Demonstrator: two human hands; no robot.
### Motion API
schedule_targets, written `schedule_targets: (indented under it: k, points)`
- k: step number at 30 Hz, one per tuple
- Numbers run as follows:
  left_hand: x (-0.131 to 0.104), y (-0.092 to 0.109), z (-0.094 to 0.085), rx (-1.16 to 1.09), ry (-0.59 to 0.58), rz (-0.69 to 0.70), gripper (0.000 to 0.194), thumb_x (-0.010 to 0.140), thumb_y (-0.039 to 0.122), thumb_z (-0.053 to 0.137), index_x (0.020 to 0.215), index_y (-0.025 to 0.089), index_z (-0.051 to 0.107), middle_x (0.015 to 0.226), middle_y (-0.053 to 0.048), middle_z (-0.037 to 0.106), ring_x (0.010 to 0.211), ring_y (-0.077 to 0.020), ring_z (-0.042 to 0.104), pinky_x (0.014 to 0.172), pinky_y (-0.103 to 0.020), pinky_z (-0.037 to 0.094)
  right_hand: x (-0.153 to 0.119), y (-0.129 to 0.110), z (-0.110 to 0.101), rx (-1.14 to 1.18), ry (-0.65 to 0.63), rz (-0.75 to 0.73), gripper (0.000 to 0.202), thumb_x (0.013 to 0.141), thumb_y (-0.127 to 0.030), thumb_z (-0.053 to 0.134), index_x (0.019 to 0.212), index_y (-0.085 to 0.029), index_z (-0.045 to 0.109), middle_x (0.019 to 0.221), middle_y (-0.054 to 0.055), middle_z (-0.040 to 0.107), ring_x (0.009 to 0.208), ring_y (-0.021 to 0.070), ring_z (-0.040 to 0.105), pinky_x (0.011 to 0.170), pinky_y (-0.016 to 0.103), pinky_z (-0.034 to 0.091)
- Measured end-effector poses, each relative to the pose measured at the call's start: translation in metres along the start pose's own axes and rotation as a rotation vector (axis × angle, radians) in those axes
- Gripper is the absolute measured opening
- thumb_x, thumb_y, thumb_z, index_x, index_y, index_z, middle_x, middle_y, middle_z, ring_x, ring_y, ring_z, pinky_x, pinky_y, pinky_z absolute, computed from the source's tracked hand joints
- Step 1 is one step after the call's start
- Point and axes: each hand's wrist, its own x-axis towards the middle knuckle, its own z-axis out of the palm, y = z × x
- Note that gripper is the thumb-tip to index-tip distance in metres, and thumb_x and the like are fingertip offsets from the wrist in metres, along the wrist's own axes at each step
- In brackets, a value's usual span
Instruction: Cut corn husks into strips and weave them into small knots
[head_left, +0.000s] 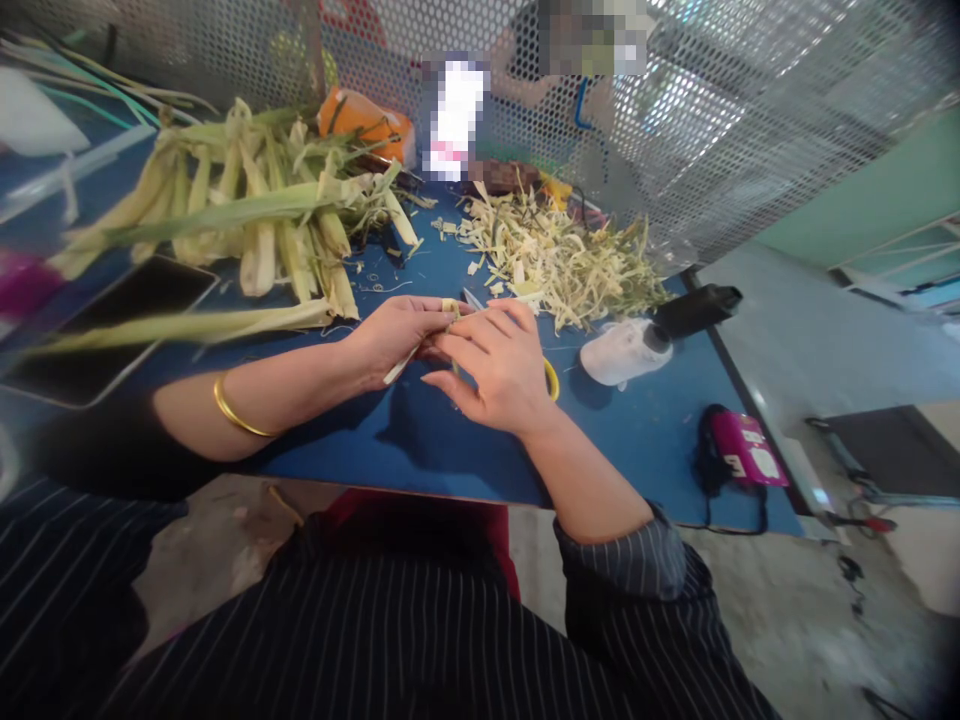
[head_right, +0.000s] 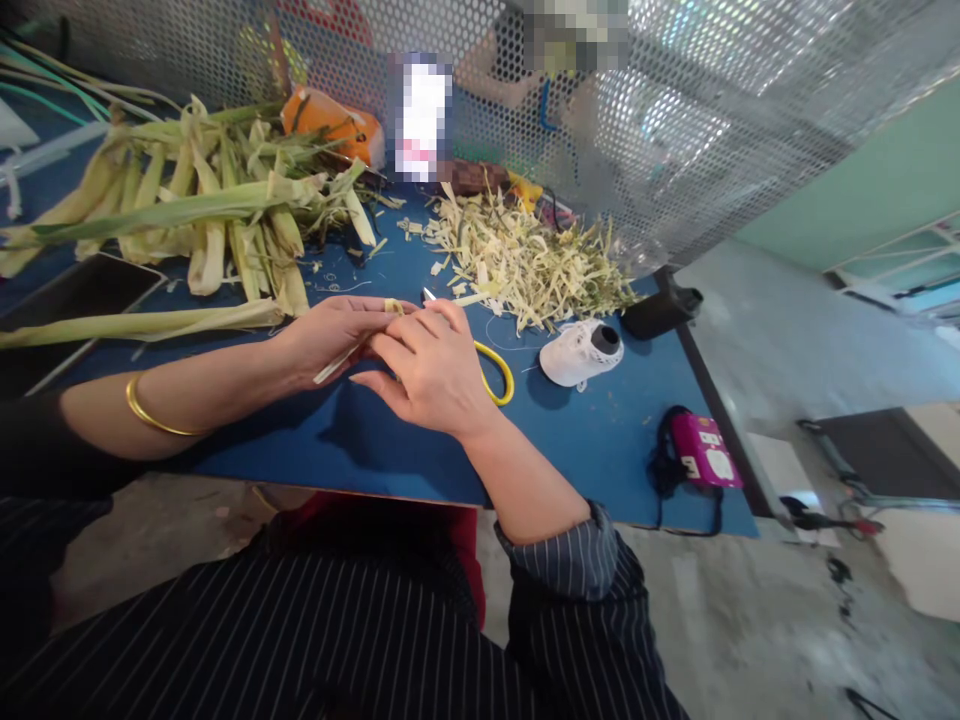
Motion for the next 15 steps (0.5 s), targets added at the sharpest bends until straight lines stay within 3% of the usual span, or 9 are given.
schedule_targets:
  k: [3,7,15]
  points:
    - [0.000,-0.001,0.000,-0.015,-0.040,-0.001,0.017,0.079,0.011,0.061,0.091,0.014,0.074,0.085,-0.007,0.072,0.071,-0.0126,0.067,0.057,-0.018,0.050,0.002,-0.004,0.005,0.023,-0.001,0.010,0.025,0.094,-0.035,0.047,0.109,-0.022,0.064,0.096,0.005,0.067,0.092,0.0195,0.058,0.094,0.039,0.036]
    - [0.000,-0.004,0.003,-0.040,-0.071,0.004,0.025,0.077,0.003,0.054,0.088,0.014,0.074,0.088,-0.008,0.072,0.081,-0.0132,0.069,0.064,-0.017,0.051,0.004,-0.008,0.012,-0.095,-0.054,-0.049,0.026,0.097,-0.023,0.040,0.100,-0.020,0.066,0.091,0.005,0.066,0.087,0.0180,0.056,0.093,0.037,0.037]
    - [0.001,-0.002,0.005,-0.076,-0.010,-0.039,0.018,0.079,0.009,0.057,0.087,0.013,0.074,0.083,-0.007,0.072,0.077,-0.0130,0.067,0.066,-0.018,0.052,0.002,-0.008,0.017,-0.180,0.068,-0.102,0.026,0.098,-0.019,0.039,0.110,-0.017,0.062,0.088,0.003,0.067,0.082,0.0155,0.055,0.090,0.034,0.039]
